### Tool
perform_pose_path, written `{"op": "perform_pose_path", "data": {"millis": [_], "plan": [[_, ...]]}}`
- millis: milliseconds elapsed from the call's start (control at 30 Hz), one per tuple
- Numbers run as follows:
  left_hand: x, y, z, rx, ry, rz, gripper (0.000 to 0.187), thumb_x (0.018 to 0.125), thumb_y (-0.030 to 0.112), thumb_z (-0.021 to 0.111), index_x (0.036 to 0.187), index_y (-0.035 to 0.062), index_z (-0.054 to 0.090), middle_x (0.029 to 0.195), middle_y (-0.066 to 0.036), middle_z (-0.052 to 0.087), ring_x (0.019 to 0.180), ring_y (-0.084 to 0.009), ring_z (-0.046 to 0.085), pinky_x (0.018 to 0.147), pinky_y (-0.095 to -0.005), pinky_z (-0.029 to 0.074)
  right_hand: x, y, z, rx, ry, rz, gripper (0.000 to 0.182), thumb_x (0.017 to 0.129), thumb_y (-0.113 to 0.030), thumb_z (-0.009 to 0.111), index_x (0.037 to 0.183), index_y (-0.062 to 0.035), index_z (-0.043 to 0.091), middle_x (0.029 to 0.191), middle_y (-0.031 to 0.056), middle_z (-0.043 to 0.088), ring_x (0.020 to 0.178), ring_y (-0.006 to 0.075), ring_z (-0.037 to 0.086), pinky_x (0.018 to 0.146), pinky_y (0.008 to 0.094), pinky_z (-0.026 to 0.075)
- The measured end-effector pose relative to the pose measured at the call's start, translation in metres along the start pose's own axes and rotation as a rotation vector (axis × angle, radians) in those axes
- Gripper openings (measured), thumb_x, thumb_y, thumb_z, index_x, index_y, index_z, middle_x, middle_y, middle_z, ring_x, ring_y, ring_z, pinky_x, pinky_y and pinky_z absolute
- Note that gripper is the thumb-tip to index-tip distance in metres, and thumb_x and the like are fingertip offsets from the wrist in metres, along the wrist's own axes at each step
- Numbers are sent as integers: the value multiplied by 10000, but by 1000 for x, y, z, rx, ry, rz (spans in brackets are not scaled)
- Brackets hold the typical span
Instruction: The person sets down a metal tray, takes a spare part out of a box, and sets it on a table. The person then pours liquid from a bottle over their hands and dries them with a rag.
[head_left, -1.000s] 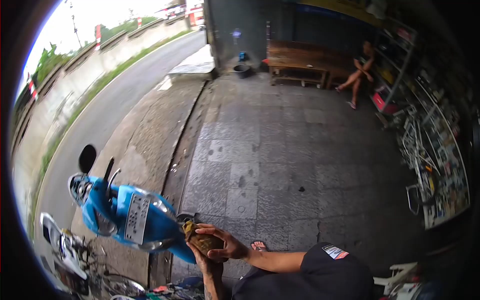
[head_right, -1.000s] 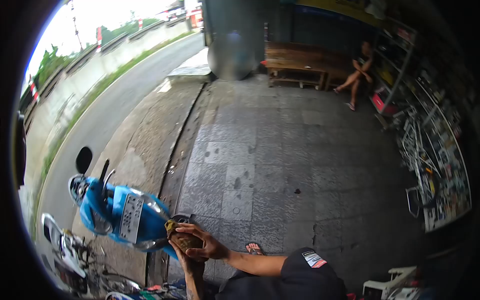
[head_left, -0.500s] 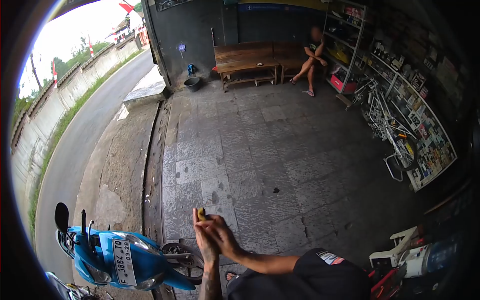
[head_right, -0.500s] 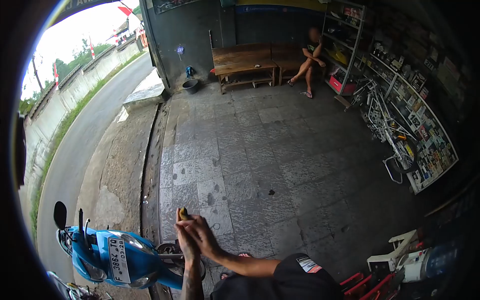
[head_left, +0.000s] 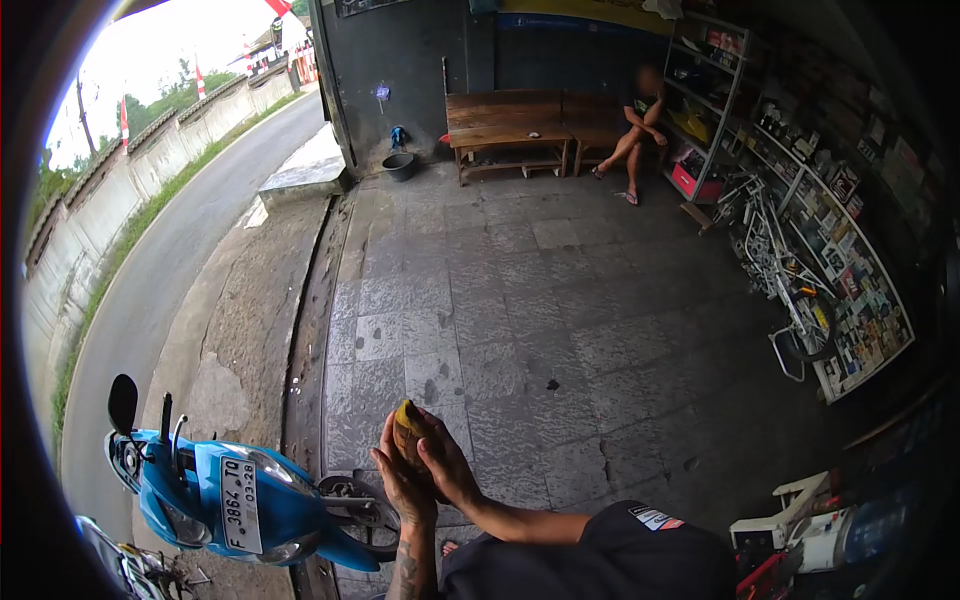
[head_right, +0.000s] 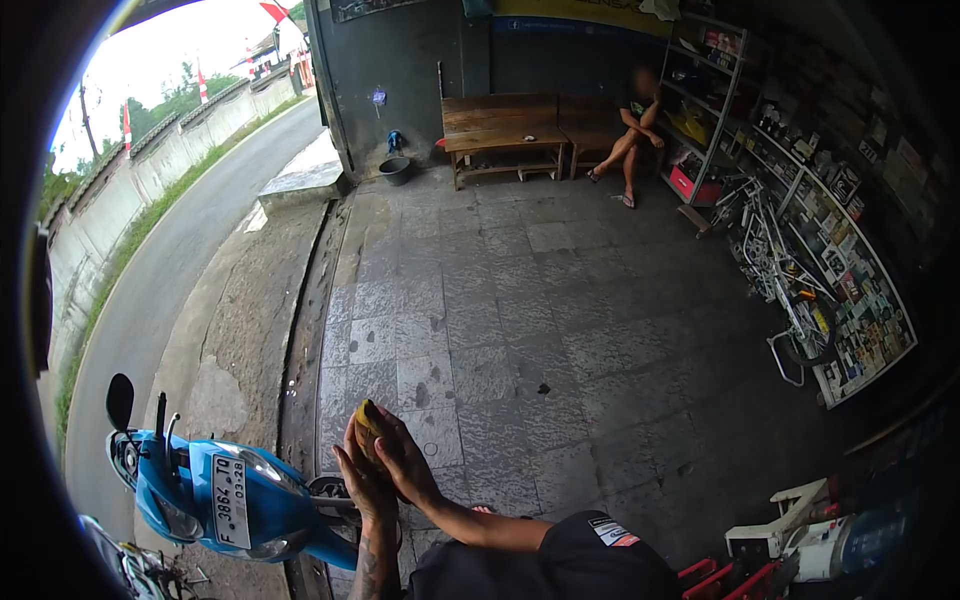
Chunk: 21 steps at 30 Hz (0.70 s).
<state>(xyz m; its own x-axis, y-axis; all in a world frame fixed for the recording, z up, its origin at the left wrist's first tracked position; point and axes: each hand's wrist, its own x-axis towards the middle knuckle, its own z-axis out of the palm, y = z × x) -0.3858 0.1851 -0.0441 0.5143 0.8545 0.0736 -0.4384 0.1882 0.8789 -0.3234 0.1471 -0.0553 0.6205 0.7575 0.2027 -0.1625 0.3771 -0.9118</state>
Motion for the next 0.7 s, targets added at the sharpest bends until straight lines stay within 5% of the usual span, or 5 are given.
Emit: {"op": "perform_pose_path", "data": {"millis": [100,200,367,467,700], "plan": [[-5,3,7,-77,-30,-37,740,950,592,186,1413,26,298,1435,-137,339,1341,-268,301,1117,-382,204,0,8,-6,-5,36,78,519,966,-364,459,1345,-15,398,1320,124,460,1247,210,414,1040,319,308],[3,3,1,-201,-182,-67,819,919,646,168,1446,22,224,1495,-140,243,1392,-251,200,1142,-371,98,4,15,-23,-146,108,144,319,966,-298,471,1096,-14,533,1025,116,587,975,181,542,855,318,416],[5,10,-14,-720,-128,-147,897,884,695,205,1448,-2,177,1528,-134,148,1417,-215,112,1148,-324,54,42,-11,-37,-416,375,-240,302,912,-272,579,1056,-14,517,993,113,535,937,232,526,823,353,424],[4,0,-6,-604,-136,-169,921,872,713,206,1444,-9,188,1511,-146,194,1403,-233,163,1146,-337,75,61,4,-29,-841,138,-500,293,842,-277,661,1004,-58,553,970,108,495,929,266,479,768,362,420],[13,-27,-47,-613,-34,-170,987,837,758,219,1446,-16,161,1517,-143,183,1380,-252,216,1142,-350,119,14,4,13,-693,-245,-430,276,904,-258,563,751,-29,582,670,127,506,644,299,559,581,377,421]]}}
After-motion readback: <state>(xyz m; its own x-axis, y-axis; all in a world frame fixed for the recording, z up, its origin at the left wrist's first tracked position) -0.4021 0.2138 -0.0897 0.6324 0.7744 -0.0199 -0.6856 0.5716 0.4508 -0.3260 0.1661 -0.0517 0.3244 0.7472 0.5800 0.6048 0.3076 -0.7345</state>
